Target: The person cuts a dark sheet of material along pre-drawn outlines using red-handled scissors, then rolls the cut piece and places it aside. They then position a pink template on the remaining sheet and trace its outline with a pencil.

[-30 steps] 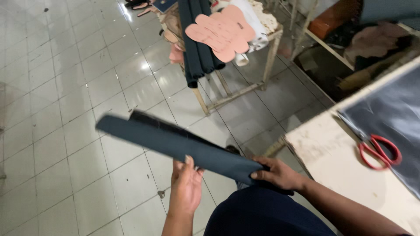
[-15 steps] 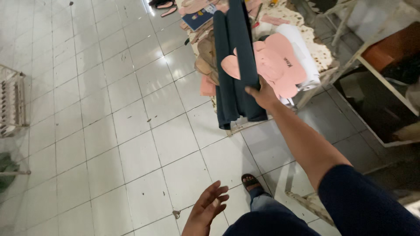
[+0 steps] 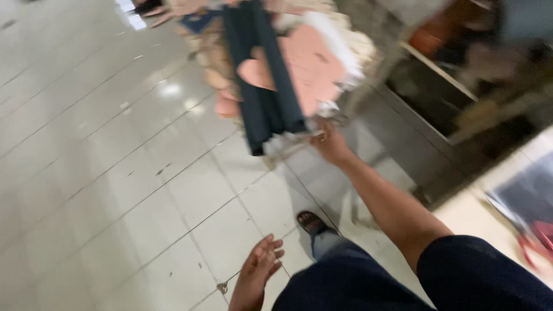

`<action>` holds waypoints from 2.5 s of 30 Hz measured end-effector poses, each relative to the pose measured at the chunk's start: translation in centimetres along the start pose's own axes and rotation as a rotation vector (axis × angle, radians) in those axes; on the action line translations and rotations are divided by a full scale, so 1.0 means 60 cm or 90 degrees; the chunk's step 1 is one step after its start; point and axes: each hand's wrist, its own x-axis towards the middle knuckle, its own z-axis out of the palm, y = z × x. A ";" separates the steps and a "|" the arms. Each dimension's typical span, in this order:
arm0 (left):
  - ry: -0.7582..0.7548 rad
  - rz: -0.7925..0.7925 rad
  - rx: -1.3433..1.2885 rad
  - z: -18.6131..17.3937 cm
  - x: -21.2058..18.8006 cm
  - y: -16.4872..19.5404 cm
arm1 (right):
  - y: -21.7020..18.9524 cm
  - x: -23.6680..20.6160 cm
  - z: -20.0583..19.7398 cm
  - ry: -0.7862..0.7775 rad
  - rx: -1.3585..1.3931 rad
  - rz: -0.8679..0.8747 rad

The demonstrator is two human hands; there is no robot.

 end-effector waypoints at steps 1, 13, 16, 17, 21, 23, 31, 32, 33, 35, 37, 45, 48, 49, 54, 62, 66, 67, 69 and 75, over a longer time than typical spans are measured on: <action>-0.032 -0.007 0.033 0.012 -0.013 -0.010 | 0.019 -0.070 -0.027 0.016 0.061 -0.008; -0.382 -0.166 0.293 0.376 -0.133 -0.248 | 0.343 -1.016 -0.520 0.517 -0.435 0.305; -0.437 -0.143 0.353 0.468 -0.139 -0.288 | 0.397 -1.175 -0.571 0.501 -0.498 0.413; -0.454 -0.130 0.365 0.498 -0.145 -0.301 | 0.409 -1.227 -0.580 0.490 -0.508 0.434; -0.471 -0.108 0.298 0.635 -0.167 -0.360 | 0.464 -1.375 -0.595 0.618 -0.427 0.357; -0.481 -0.093 0.221 0.718 -0.182 -0.392 | 0.503 -1.427 -0.622 0.720 -0.364 0.305; -0.341 -0.095 -0.109 1.065 -0.243 -0.430 | 0.645 -1.717 -0.858 1.203 0.678 0.287; -0.313 -0.088 -0.125 1.095 -0.250 -0.432 | 0.661 -1.756 -0.885 1.216 0.694 0.290; -0.294 -0.079 -0.141 1.126 -0.258 -0.438 | 0.678 -1.796 -0.906 1.237 0.710 0.295; -0.250 -0.080 -0.167 1.193 -0.273 -0.446 | 0.707 -1.857 -0.953 1.217 0.776 0.248; -0.198 -0.091 -0.180 1.250 -0.280 -0.455 | 0.729 -1.912 -0.995 1.195 0.852 0.186; -0.039 -0.081 0.051 1.402 -0.256 -0.467 | 0.822 -2.000 -1.094 1.223 0.807 0.267; -0.186 0.185 0.383 1.418 -0.249 -0.462 | 0.837 -2.004 -1.106 1.247 0.703 0.380; -0.278 0.317 0.504 1.426 -0.241 -0.456 | 0.840 -1.998 -1.108 1.256 0.674 0.403; 0.031 -0.073 -0.015 1.445 -0.173 -0.425 | 0.833 -1.974 -1.092 1.235 0.618 0.505; 0.023 -0.119 -0.046 1.407 -0.115 -0.426 | 0.843 -1.973 -1.096 1.284 0.427 0.543; 0.048 -0.082 -0.033 1.384 -0.122 -0.427 | 0.831 -1.970 -1.105 1.273 0.526 0.490; 0.046 -0.064 -0.006 1.378 -0.124 -0.426 | 0.827 -1.974 -1.104 1.279 0.524 0.506; 0.039 -0.029 0.047 1.366 -0.130 -0.425 | 0.817 -1.988 -1.104 1.203 0.506 0.609; 0.072 -0.053 0.080 1.310 -0.178 -0.437 | 0.788 -2.059 -1.050 1.145 0.433 0.647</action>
